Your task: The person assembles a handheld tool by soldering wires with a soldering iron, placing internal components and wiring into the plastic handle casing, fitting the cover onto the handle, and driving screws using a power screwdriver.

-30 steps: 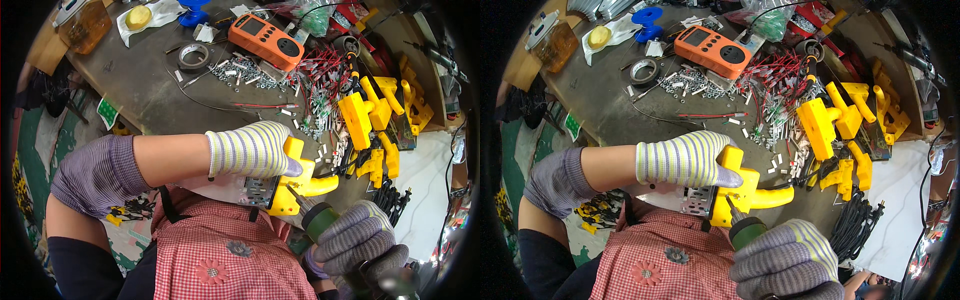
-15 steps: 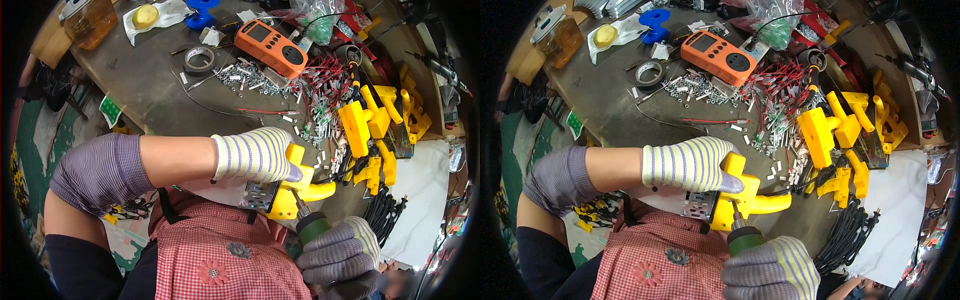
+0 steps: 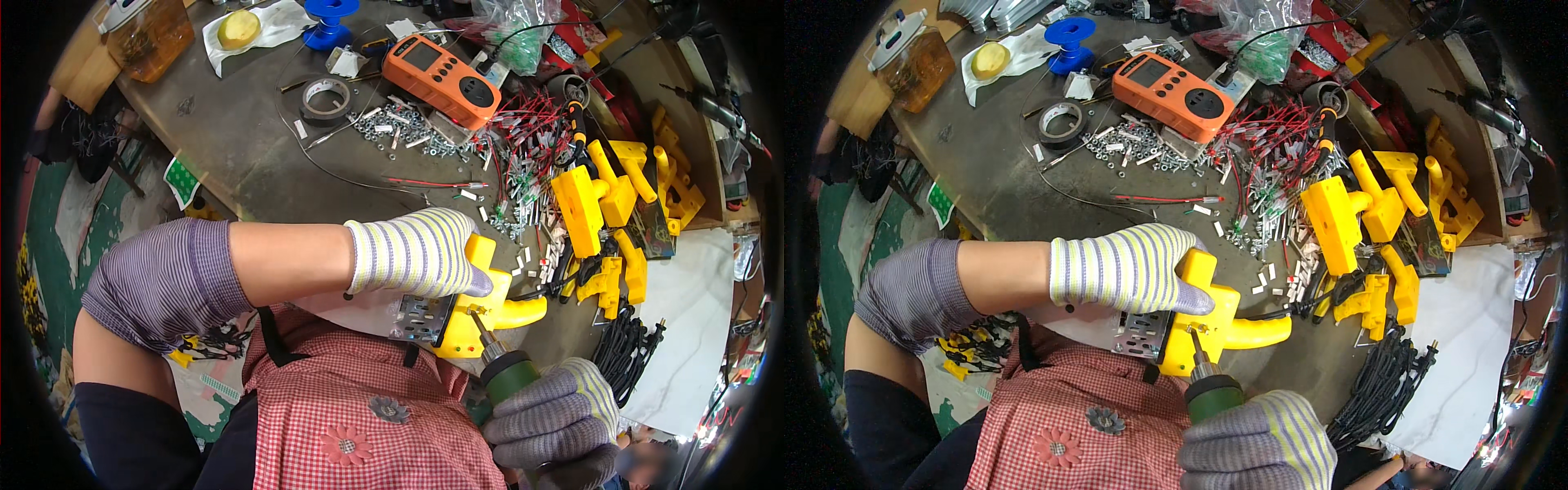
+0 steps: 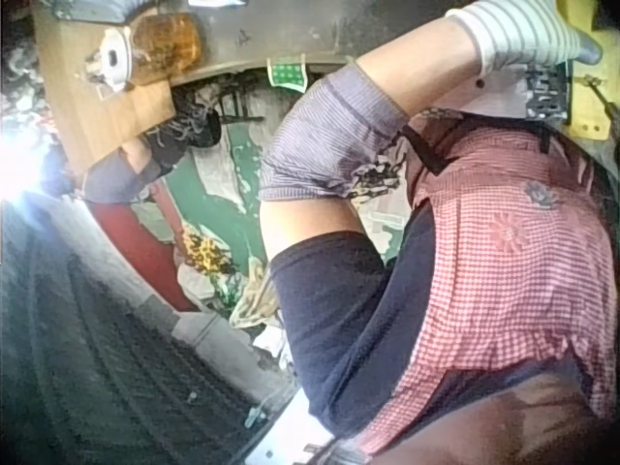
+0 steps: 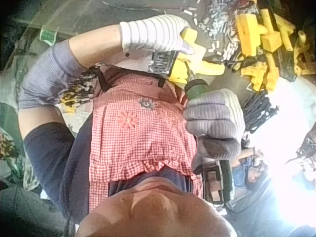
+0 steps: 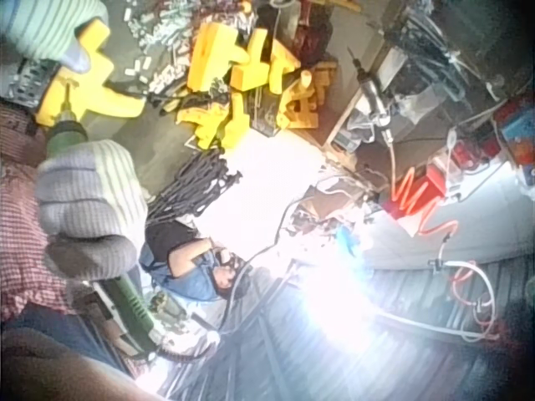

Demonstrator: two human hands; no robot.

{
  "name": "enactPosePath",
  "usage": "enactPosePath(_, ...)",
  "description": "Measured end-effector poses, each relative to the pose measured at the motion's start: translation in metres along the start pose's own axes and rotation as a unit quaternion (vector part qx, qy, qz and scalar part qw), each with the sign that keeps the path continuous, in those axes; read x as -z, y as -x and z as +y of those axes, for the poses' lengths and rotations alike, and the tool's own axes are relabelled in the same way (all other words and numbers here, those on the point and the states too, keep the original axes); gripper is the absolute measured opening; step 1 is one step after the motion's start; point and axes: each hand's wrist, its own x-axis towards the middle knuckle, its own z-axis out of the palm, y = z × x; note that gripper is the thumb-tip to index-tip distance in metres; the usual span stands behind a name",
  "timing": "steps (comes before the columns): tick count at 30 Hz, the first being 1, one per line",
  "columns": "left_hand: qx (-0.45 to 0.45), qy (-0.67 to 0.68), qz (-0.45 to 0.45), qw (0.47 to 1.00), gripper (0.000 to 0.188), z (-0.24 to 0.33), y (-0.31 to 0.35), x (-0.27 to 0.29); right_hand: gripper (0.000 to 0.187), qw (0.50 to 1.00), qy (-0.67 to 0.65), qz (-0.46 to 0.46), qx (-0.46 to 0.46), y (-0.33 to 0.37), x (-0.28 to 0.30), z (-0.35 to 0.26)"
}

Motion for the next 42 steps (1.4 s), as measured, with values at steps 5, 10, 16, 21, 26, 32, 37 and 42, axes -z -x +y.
enactPosePath(5, -0.004, -0.008, -0.008, 1.000, 0.065, 0.012, 0.002, 0.002, 0.014, 0.999, -0.004, 0.002, 0.036, 0.006, 0.000, 0.002)
enactPosePath(10, -0.014, 0.032, -0.036, 0.999, 0.068, -0.007, 0.005, 0.006, 0.015, 0.997, -0.023, -0.002, 0.077, 0.009, -0.002, 0.018)
enactPosePath(16, -0.026, 0.031, -0.050, 0.998, 0.073, -0.002, 0.006, 0.007, 0.016, 0.992, -0.035, -0.006, 0.121, 0.000, 0.013, 0.021)
enactPosePath(21, -0.020, 0.049, -0.047, 0.997, 0.071, 0.001, 0.005, 0.004, 0.016, 0.935, -0.175, -0.305, 0.038, -0.009, 0.055, 0.026)
enactPosePath(26, -0.017, 0.043, -0.028, 0.999, 0.073, 0.003, 0.011, 0.001, 0.012, 0.941, -0.148, -0.302, 0.039, -0.008, 0.051, 0.024)
enactPosePath(32, -0.052, 0.032, -0.023, 0.998, 0.095, -0.001, 0.009, 0.004, 0.015, 0.941, -0.131, -0.310, 0.036, -0.010, 0.050, 0.022)
enactPosePath(37, -0.057, 0.123, -0.067, 0.988, 0.096, -0.002, 0.013, 0.008, 0.021, 0.947, -0.137, -0.288, 0.049, -0.008, 0.049, 0.020)
enactPosePath(42, -0.060, 0.091, -0.069, 0.992, 0.097, 0.000, 0.011, 0.010, 0.025, 0.946, -0.131, -0.288, 0.066, -0.007, 0.048, 0.023)
